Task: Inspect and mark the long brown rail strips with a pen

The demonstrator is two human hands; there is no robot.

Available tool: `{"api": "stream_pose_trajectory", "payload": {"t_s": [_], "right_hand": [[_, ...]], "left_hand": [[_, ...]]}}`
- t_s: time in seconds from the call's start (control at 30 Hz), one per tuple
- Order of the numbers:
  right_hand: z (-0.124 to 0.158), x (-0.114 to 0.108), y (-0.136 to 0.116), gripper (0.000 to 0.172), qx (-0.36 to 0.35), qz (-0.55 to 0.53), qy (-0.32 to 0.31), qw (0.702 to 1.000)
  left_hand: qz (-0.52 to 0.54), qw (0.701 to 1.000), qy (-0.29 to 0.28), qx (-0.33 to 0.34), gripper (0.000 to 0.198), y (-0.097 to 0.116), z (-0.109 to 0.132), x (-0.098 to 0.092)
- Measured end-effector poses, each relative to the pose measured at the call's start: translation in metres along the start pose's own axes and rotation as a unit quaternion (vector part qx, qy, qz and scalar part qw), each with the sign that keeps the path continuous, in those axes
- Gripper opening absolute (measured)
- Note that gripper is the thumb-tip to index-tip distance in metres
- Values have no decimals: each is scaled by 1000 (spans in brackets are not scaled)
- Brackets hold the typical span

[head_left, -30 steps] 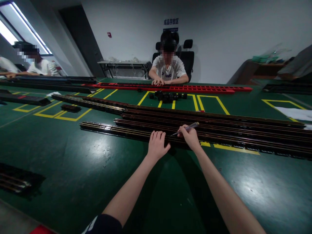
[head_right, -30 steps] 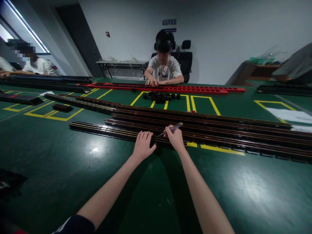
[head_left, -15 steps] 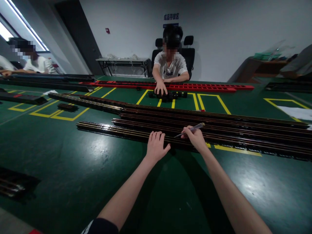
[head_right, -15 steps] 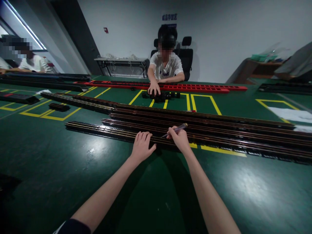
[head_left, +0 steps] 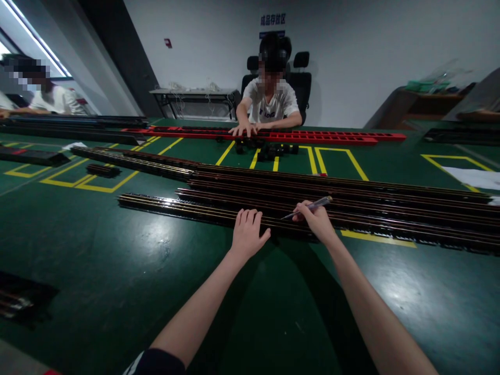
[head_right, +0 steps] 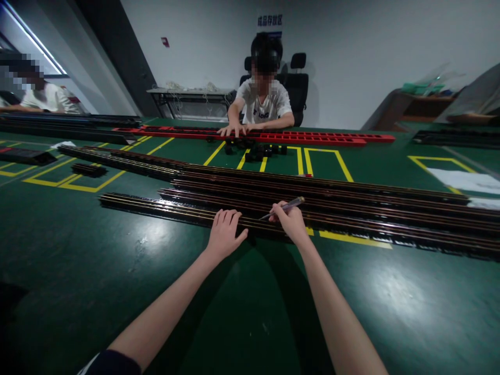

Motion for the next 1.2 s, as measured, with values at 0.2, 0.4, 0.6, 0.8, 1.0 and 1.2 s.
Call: {"api": "stream_pose_trajectory", "payload": {"t_s": [0.2, 0.4, 0.6, 0.8, 1.0, 1.2], "right_hand": [[1, 1, 1, 41, 9, -12, 13, 1000], [0, -2, -1, 35, 20, -8, 34, 999], [-1, -3, -1, 27, 19, -4, 56, 998], [0, -1, -1, 27, 19, -8, 57, 998], [2, 0, -2, 29, -7, 22, 64, 998], [3, 1, -1, 27, -11, 29, 65, 997]], "left_hand": [[-3, 1000, -6, -1, 42, 1, 0, 0], [-2, 1000, -7, -1, 41, 1, 0, -1], [-1, 1000, -11, 0, 40, 1, 0, -1], [1, 1000, -1, -6, 43, 1, 0, 0], [-9, 1000, 1, -6, 50, 1, 0, 1], [-10, 1000, 6, -8, 51, 1, 1, 2]]}}
Point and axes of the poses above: each hand's wrist, its own z-axis away from the middle knuckle, its own x-axis out of the palm, y = z × x, the point moved 1 cm from there along -z, towards the middle knuckle, and after that the axes turned 9 degrees about y, right-handed, at the moved point
